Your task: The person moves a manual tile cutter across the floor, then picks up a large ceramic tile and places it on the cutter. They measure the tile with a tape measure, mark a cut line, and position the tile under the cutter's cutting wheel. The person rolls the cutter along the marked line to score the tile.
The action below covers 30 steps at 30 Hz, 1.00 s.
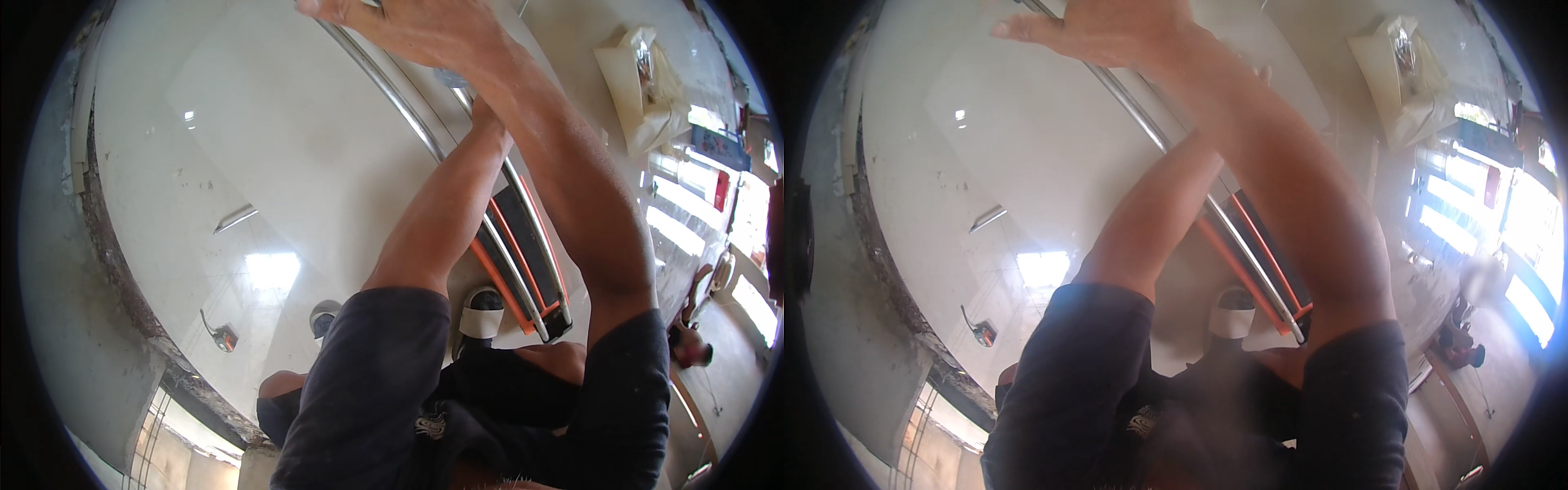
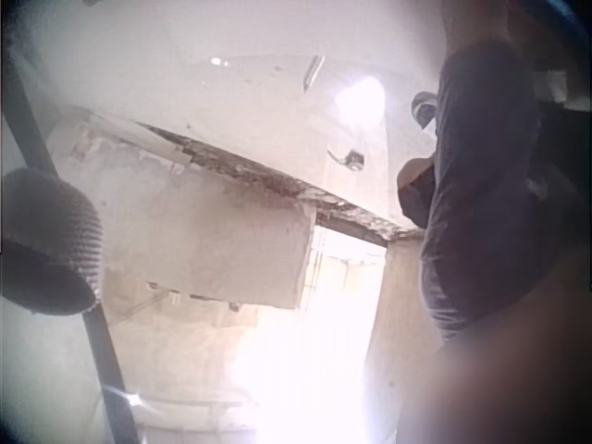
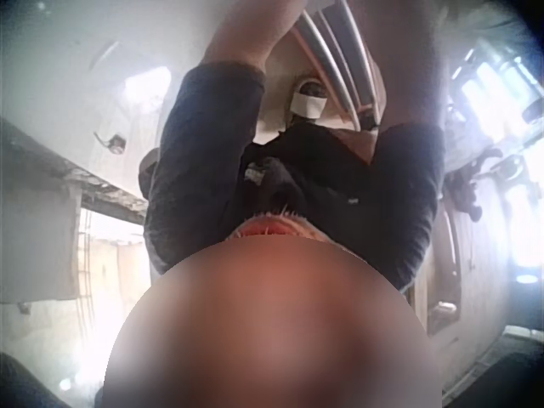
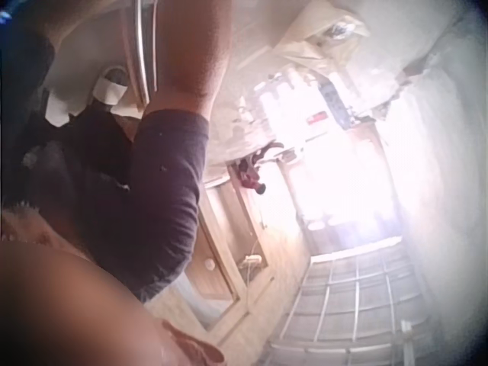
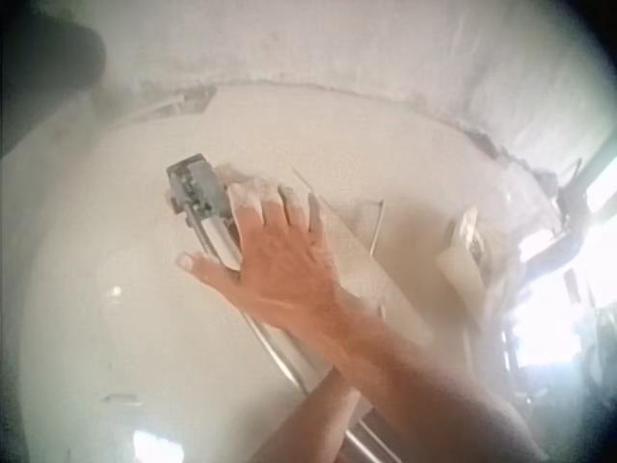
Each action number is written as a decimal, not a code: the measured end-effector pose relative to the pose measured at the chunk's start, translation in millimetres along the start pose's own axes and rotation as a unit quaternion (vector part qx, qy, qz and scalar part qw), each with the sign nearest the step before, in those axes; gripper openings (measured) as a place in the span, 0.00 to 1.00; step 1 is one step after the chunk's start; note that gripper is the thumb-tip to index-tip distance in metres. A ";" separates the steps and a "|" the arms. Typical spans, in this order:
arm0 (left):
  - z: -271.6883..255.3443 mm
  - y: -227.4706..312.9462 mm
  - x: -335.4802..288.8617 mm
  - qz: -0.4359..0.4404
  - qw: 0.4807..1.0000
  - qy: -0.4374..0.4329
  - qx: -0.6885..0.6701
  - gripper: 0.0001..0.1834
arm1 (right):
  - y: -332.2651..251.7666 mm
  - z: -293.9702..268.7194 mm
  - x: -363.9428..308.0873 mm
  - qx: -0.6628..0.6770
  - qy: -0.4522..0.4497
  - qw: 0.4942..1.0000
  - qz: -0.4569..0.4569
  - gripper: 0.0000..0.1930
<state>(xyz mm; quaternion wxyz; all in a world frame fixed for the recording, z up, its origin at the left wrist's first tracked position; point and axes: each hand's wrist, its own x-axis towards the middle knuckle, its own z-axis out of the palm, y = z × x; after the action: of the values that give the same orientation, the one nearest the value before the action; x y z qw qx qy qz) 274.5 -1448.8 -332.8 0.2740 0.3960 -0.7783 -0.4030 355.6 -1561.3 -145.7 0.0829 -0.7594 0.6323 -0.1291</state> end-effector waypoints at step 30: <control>-284.7 186.8 -418.7 -0.074 0.909 -0.270 0.310 0.21 | 6.1 -296.5 -575.3 0.057 -0.299 0.899 0.315 0.22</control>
<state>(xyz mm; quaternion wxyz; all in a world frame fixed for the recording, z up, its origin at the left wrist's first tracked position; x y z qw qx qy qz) 637.3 -1147.5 -70.6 -0.1139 0.3933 -0.8767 -0.2526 164.4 -986.6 82.5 0.3475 -0.5171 0.7757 0.1007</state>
